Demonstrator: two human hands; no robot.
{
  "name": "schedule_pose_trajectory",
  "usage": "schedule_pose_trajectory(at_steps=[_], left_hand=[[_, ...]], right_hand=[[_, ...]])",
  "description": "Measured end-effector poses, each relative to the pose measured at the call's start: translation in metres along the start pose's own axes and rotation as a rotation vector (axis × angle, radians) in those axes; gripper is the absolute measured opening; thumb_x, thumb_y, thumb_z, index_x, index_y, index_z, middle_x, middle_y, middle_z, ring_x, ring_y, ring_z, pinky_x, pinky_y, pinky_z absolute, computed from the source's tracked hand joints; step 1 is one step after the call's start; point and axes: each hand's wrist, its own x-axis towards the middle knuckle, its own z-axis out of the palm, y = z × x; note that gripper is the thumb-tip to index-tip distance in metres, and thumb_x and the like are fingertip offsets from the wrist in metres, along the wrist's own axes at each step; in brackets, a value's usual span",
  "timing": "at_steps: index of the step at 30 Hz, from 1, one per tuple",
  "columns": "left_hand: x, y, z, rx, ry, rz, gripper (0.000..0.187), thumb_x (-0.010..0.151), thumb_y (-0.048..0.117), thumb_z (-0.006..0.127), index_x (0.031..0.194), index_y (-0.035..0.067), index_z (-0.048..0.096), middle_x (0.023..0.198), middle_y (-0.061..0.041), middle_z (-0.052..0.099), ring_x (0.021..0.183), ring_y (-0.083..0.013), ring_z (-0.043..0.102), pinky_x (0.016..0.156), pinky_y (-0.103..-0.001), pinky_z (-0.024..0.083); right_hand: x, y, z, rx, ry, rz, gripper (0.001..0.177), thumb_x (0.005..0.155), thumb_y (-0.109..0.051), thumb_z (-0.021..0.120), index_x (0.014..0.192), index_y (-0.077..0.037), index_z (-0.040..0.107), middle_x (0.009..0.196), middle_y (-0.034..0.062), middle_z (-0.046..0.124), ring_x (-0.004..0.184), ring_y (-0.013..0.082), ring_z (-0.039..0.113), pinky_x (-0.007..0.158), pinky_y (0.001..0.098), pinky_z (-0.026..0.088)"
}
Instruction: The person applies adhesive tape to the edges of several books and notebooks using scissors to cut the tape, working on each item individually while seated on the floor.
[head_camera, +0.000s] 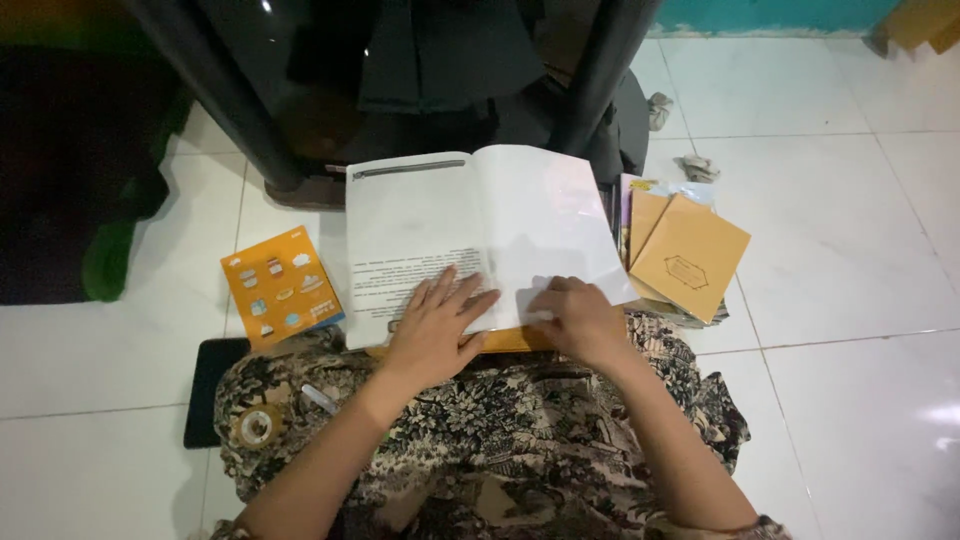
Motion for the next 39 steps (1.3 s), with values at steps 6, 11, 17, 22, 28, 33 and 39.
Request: schedule_pose_trajectory(at_steps=[6, 11, 17, 22, 28, 33, 39], left_hand=[[-0.019, -0.002, -0.022, 0.040, -0.011, -0.037, 0.059, 0.093, 0.044, 0.053, 0.148, 0.022, 0.048, 0.157, -0.010, 0.039, 0.147, -0.0393, 0.027, 0.117, -0.059, 0.024], [-0.011, 0.006, -0.018, 0.006, 0.062, -0.101, 0.051, 0.094, 0.051, 0.057, 0.130, 0.015, 0.061, 0.144, -0.014, 0.050, 0.141, -0.0404, 0.034, 0.115, -0.061, 0.029], [-0.003, 0.000, 0.005, -0.037, 0.286, 0.051, 0.042, 0.096, 0.047, 0.061, 0.113, 0.009, 0.067, 0.134, -0.014, 0.057, 0.140, -0.0381, 0.043, 0.116, -0.055, 0.034], [-0.002, -0.004, 0.011, 0.000, 0.292, 0.083, 0.043, 0.093, 0.048, 0.064, 0.107, 0.008, 0.065, 0.131, -0.013, 0.059, 0.137, -0.0364, 0.047, 0.113, -0.052, 0.038], [0.003, -0.007, 0.009, -0.011, 0.286, 0.087, 0.039, 0.092, 0.045, 0.067, 0.108, 0.010, 0.065, 0.126, -0.011, 0.060, 0.134, -0.0358, 0.048, 0.108, -0.051, 0.038], [0.006, -0.007, 0.007, -0.010, 0.261, 0.080, 0.036, 0.091, 0.044, 0.068, 0.107, 0.011, 0.066, 0.126, -0.010, 0.060, 0.133, -0.0353, 0.047, 0.108, -0.052, 0.038], [0.009, -0.007, -0.001, -0.099, 0.228, 0.079, 0.034, 0.090, 0.042, 0.070, 0.101, 0.010, 0.064, 0.122, -0.007, 0.060, 0.130, -0.0322, 0.047, 0.108, -0.050, 0.038]], right_hand=[[-0.024, 0.014, -0.015, 0.058, 0.065, 0.012, 0.012, 0.074, -0.014, 0.083, 0.086, -0.011, 0.081, 0.092, 0.0058, 0.072, 0.089, 0.0218, 0.063, 0.080, 0.0392, 0.053], [-0.029, 0.034, -0.006, 0.230, 0.116, -0.027, 0.011, 0.077, -0.014, 0.081, 0.088, -0.011, 0.081, 0.091, 0.0056, 0.071, 0.087, 0.0206, 0.062, 0.076, 0.0360, 0.059], [-0.021, 0.041, -0.006, 0.183, 0.063, 0.092, 0.010, 0.084, -0.022, 0.079, 0.083, -0.012, 0.080, 0.085, 0.0027, 0.071, 0.073, 0.0180, 0.068, 0.067, 0.0365, 0.058], [-0.015, 0.036, -0.013, 0.059, 0.049, 0.106, 0.021, 0.085, -0.032, 0.079, 0.077, -0.013, 0.074, 0.077, 0.0033, 0.070, 0.068, 0.0192, 0.068, 0.063, 0.0361, 0.054], [-0.014, 0.025, -0.013, -0.056, 0.138, -0.029, 0.009, 0.080, -0.019, 0.076, 0.081, -0.013, 0.070, 0.078, 0.0019, 0.070, 0.077, 0.0211, 0.067, 0.075, 0.0410, 0.049], [-0.016, 0.021, -0.008, -0.121, 0.126, -0.065, 0.008, 0.082, -0.013, 0.072, 0.089, -0.013, 0.067, 0.090, 0.0032, 0.069, 0.093, 0.0236, 0.064, 0.085, 0.0404, 0.045], [-0.013, 0.017, -0.005, -0.161, 0.195, -0.116, 0.013, 0.082, -0.012, 0.075, 0.093, -0.010, 0.068, 0.098, 0.0066, 0.070, 0.097, 0.0258, 0.065, 0.087, 0.0427, 0.045]])
